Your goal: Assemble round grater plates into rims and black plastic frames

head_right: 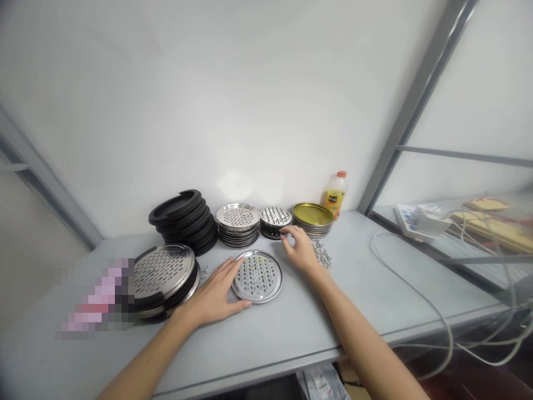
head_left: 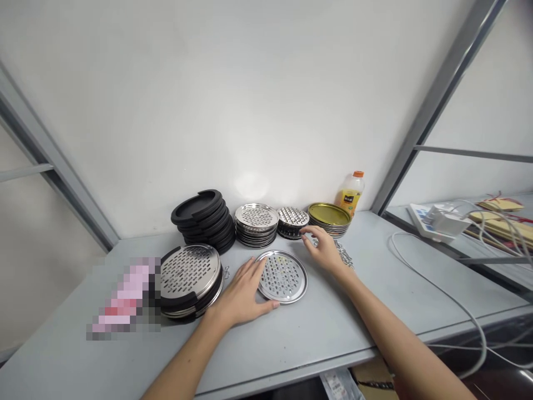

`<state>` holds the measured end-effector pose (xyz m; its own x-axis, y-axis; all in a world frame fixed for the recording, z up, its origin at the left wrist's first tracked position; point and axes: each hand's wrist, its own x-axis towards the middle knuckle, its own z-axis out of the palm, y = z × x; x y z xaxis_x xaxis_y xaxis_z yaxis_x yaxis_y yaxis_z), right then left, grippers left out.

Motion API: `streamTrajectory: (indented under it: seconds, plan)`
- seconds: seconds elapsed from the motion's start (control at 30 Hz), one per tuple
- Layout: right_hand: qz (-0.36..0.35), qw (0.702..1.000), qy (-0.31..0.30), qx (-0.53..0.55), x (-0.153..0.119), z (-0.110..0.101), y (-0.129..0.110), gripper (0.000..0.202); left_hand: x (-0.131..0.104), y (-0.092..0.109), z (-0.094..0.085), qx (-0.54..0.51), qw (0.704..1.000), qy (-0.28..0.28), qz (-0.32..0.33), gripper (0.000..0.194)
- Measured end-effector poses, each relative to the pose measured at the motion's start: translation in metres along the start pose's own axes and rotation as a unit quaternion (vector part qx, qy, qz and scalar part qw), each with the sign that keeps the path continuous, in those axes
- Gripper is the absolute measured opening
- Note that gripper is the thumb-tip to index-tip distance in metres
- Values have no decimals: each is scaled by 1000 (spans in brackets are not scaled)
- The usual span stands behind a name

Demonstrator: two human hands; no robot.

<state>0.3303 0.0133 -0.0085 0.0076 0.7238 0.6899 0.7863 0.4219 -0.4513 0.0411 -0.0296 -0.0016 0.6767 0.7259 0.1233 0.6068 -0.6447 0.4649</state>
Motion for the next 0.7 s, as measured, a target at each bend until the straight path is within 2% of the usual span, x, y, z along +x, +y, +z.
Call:
streamTrajectory:
  seconds: [0.17, 0.33, 0.47, 0.7]
  plan:
    - [9, 994, 74, -75, 3, 4, 9, 34, 0, 1, -2, -15, 1000, -2, -13, 96]
    - [-1, 994, 52, -100, 15, 12, 18, 45, -1, 3, -3, -16, 1000, 2, -16, 95]
    - [32, 995, 53, -78, 24, 24, 22, 55, 0, 3, -2, -12, 1000, 5, -16, 95]
    - [47, 996, 61, -41, 30, 32, 18, 34, 1, 3, -1, -9, 1000, 11, -11, 95]
